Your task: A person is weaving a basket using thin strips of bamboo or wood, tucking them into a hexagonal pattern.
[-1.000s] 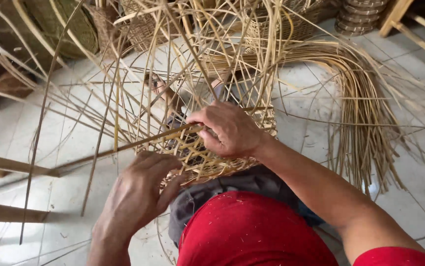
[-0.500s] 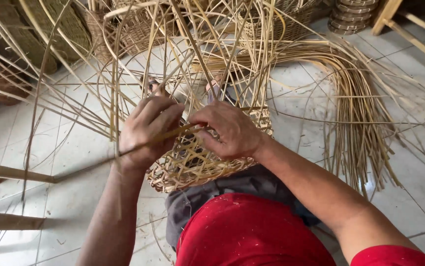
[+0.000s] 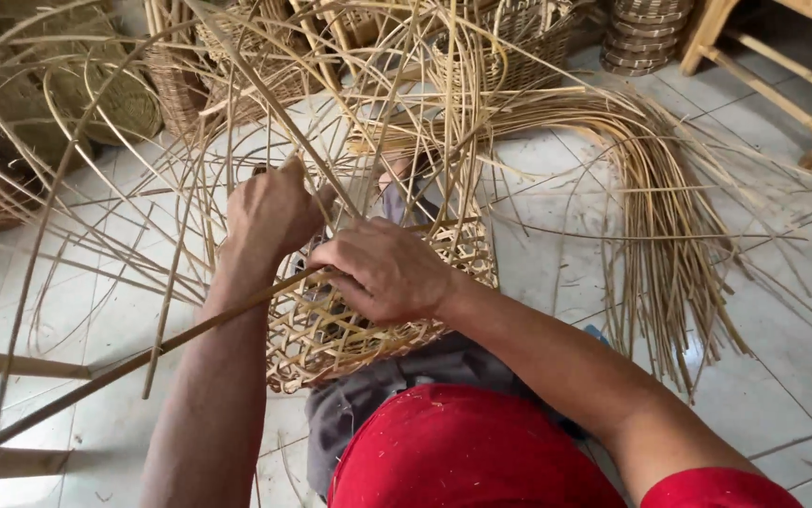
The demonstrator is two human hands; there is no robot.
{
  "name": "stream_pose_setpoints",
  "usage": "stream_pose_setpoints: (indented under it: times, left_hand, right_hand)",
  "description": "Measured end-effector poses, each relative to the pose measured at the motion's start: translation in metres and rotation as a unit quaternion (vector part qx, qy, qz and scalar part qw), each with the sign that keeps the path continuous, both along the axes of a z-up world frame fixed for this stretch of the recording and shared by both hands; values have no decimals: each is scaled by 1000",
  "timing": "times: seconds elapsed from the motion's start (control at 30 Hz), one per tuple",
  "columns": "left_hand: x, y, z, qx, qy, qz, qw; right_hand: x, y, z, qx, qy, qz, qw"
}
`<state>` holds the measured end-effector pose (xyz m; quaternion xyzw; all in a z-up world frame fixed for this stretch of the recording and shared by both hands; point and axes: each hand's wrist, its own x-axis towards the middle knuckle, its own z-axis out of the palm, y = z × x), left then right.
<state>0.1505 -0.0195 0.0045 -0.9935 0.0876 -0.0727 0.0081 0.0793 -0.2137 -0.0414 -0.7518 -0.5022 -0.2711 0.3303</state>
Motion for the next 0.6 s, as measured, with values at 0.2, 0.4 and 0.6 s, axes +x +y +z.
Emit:
stream_pose_setpoints:
  times: [0.2,0.4,0.6]
  left_hand:
    - [-27,9,34,-175,-34,63,982]
    - [-115,30,58,-464,-13,-59,884]
    - [-127,81,24,-740,59,-396,540]
  right_hand:
    - [9,1,1,-2,15,14,1000]
    - [27,3,-18,27,-14,-9,999]
    - [6,6,-6,18,-5,13,1000]
